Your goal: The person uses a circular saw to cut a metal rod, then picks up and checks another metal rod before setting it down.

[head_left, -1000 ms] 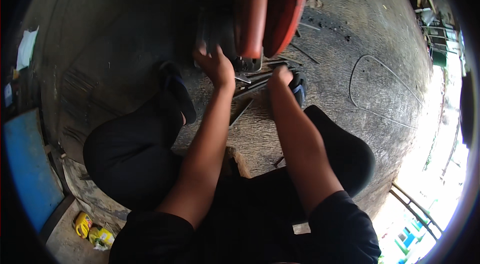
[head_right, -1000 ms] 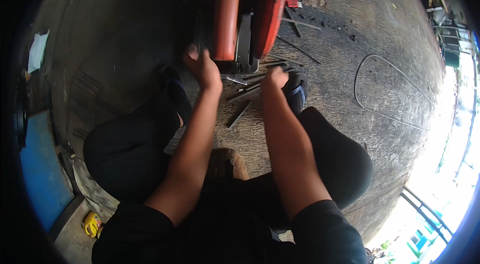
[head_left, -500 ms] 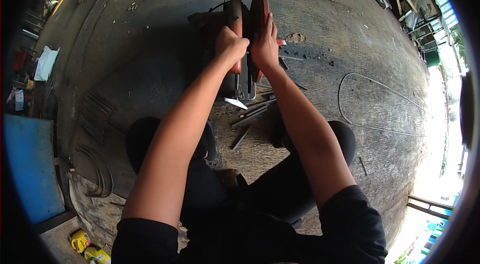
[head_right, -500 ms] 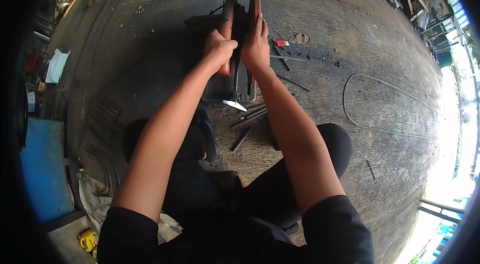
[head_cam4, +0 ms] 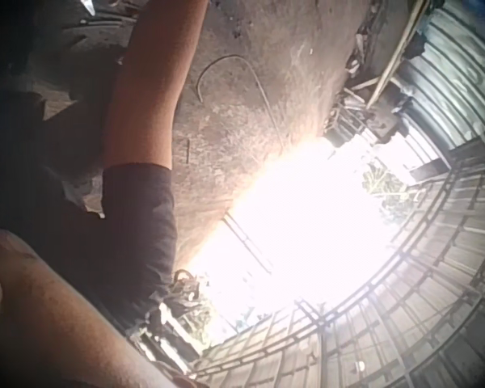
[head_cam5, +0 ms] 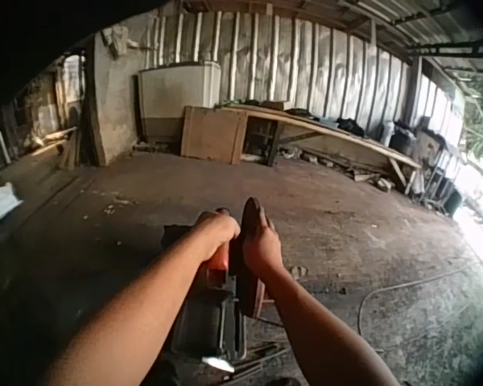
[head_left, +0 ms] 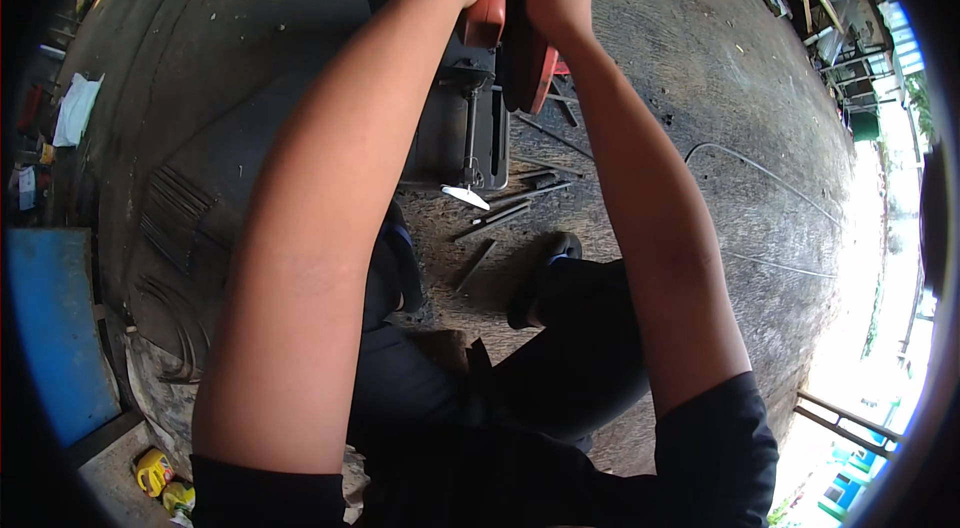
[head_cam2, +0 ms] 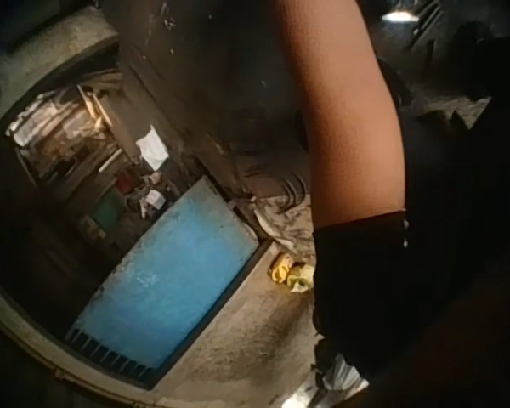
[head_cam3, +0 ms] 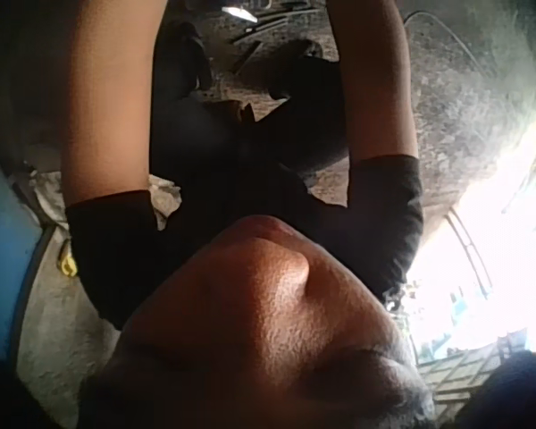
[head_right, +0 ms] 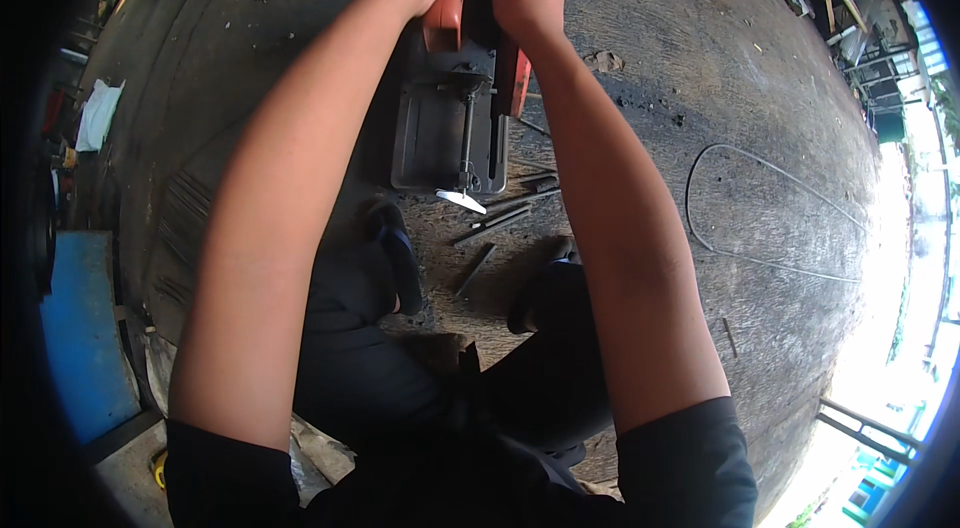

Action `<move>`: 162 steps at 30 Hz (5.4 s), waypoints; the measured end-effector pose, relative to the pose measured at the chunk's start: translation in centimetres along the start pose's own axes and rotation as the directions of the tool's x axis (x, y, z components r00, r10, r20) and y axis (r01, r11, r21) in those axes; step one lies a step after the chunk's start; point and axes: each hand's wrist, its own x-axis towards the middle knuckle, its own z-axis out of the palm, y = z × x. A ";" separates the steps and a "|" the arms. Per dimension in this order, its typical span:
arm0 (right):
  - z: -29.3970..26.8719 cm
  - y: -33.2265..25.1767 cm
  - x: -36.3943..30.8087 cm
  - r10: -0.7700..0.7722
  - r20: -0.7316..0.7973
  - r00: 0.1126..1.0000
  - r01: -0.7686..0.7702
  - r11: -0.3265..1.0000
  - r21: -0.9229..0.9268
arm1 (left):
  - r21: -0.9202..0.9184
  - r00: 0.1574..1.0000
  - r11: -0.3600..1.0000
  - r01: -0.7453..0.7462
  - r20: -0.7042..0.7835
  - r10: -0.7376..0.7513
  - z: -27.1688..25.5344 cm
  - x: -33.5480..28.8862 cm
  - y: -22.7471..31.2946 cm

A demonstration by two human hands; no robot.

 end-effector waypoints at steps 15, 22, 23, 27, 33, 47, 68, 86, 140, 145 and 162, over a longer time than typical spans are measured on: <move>-0.2 -0.7 4.1 -0.002 0.020 1.000 0.002 1.000 0.007 | 0.138 0.979 0.988 0.063 0.183 -0.089 -0.9 7.5 2.7; -0.2 -0.5 4.0 0.009 0.028 1.000 -0.011 0.999 0.050 | 0.092 0.985 0.995 0.050 0.163 -0.064 -0.7 6.5 2.3; -0.2 -0.4 3.7 0.011 0.027 1.000 -0.012 0.999 0.051 | 0.077 0.988 0.996 0.038 0.147 -0.049 -0.7 6.0 2.1; -0.1 -0.1 2.2 -0.050 -0.023 0.998 0.052 0.991 0.124 | 0.093 0.987 0.992 0.086 0.128 -0.097 -0.8 3.6 2.0; 0.2 0.1 -0.1 -0.140 -0.107 0.984 0.163 0.956 0.243 | 0.168 0.994 0.982 0.090 0.050 -0.099 -1.0 -0.6 1.5; 0.6 1.3 -4.9 -0.192 -0.219 0.957 0.247 0.934 0.257 | -0.026 0.981 0.994 0.111 -0.156 -0.113 1.7 -3.9 -3.3; 1.6 3.3 -10.7 -0.162 -0.167 0.972 0.175 0.982 0.065 | -0.102 0.988 0.995 -0.014 -0.152 -0.002 3.5 -9.1 -7.3; 1.8 3.2 -13.0 -0.077 -0.124 0.989 0.087 0.993 0.076 | -0.067 0.979 0.996 -0.061 -0.197 0.047 4.7 -10.6 -9.2; 2.3 3.7 -14.3 -0.068 -0.130 0.989 0.070 0.997 0.012 | -0.015 0.971 0.997 -0.081 -0.228 0.076 5.9 -10.8 -11.1; 2.5 3.8 -14.2 -0.086 -0.154 0.984 0.088 0.996 0.005 | -0.064 0.974 0.994 -0.087 -0.217 0.071 5.9 -10.8 -11.1; 2.3 3.7 -14.3 -0.102 -0.149 0.984 0.108 0.994 0.033 | -0.086 0.977 0.994 -0.067 -0.208 0.048 5.8 -11.1 -10.9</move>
